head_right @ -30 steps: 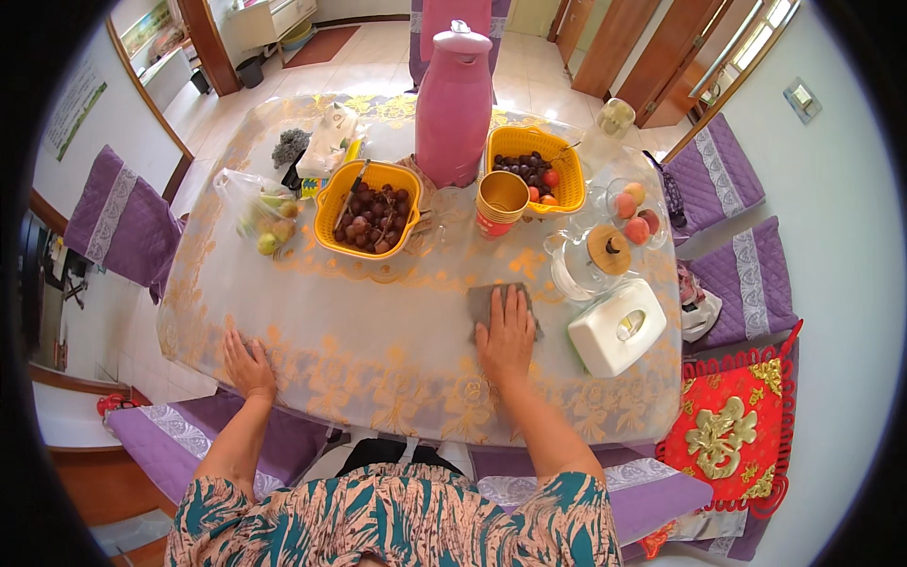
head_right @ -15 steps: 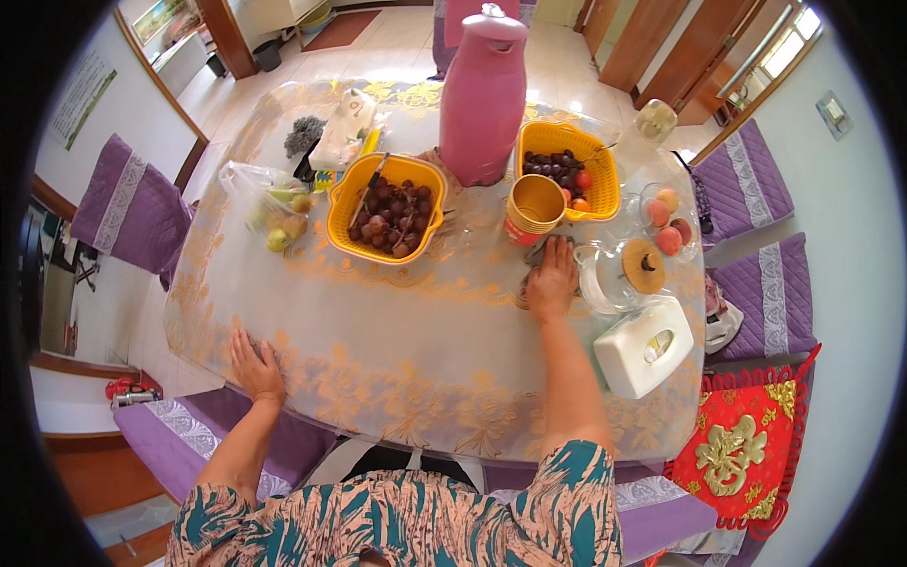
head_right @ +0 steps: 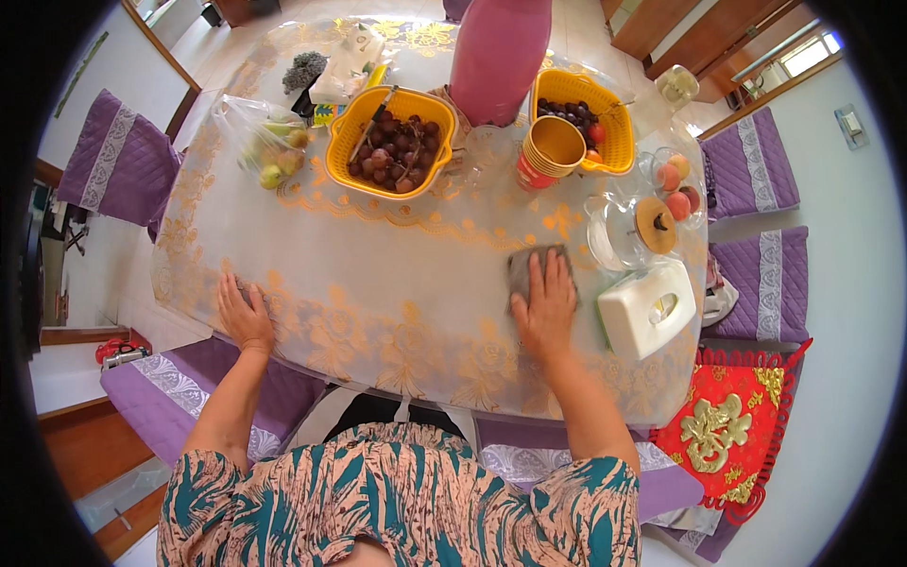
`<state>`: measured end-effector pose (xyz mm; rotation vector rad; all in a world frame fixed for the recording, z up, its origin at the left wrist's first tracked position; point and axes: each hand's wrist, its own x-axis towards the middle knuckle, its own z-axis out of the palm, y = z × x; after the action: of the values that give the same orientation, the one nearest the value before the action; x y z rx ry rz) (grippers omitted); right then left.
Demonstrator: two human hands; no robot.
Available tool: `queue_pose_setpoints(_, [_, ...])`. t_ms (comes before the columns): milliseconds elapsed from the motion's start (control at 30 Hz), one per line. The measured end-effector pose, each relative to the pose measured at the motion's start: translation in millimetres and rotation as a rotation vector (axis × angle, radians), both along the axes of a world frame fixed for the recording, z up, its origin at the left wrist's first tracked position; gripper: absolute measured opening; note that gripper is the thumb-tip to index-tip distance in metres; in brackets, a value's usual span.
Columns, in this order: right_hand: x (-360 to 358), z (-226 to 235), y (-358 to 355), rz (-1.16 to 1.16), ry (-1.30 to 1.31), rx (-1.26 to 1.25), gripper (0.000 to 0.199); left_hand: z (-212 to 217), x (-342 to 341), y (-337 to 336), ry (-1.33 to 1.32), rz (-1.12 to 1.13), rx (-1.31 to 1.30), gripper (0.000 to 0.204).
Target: The person wipes a table surface with a cloth, moves a chair cover, and wipes the table around several bowls and a pitcher.
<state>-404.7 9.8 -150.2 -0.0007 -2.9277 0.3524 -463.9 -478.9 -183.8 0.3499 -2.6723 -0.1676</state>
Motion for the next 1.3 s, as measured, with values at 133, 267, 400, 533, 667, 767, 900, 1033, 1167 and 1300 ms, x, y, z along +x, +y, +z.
queue_pose_setpoints(133, [89.8,25.9,-27.0,0.043,-0.194,-0.032,0.072,-5.5,-0.9,-3.6,0.009,-0.013,0.028,0.055])
queue_pose_setpoints(267, [152.2,30.2,-18.4,-0.034,-0.259,-0.088,0.078,-1.7,-2.5,0.4,-0.011,-0.001,0.035,0.055])
queue_pose_setpoints(400, [135.8,25.8,-13.8,-0.142,-0.187,-0.065,0.079,-1.4,-3.2,2.0,-0.024,0.018,0.012,0.055])
queue_pose_setpoints(533, [72.4,13.9,-9.9,-0.147,-0.085,-0.034,0.079,-3.4,-1.1,-0.5,-0.027,0.025,-0.019,0.055])
queue_pose_setpoints(667, [8.4,0.0,-3.7,-0.140,0.028,0.001,0.079,-7.4,-2.1,-5.3,-0.028,0.022,-0.025,0.055])
queue_pose_setpoints(767, [-30.8,-16.5,3.4,-0.181,0.118,0.046,0.080,-6.7,-1.9,-3.8,-0.034,0.014,-0.014,0.055])
queue_pose_setpoints(900, [-63.6,-27.3,-10.2,-0.330,0.117,0.102,0.080,2.2,-1.6,5.5,-0.052,0.030,0.022,0.055])
queue_pose_setpoints(1033, [-72.7,-31.3,-62.0,-0.249,0.139,0.072,0.079,3.7,0.1,3.6,-0.040,0.045,0.024,0.055])
queue_pose_setpoints(1167, [-83.5,-12.9,-126.6,-0.040,0.057,-0.019,0.078,7.0,0.3,6.8,-0.040,0.051,0.036,0.056])
queue_pose_setpoints(1300, [-105.8,-5.8,-142.4,0.086,0.053,-0.082,0.074,6.2,-0.7,6.8,-0.018,0.025,0.044,0.056])
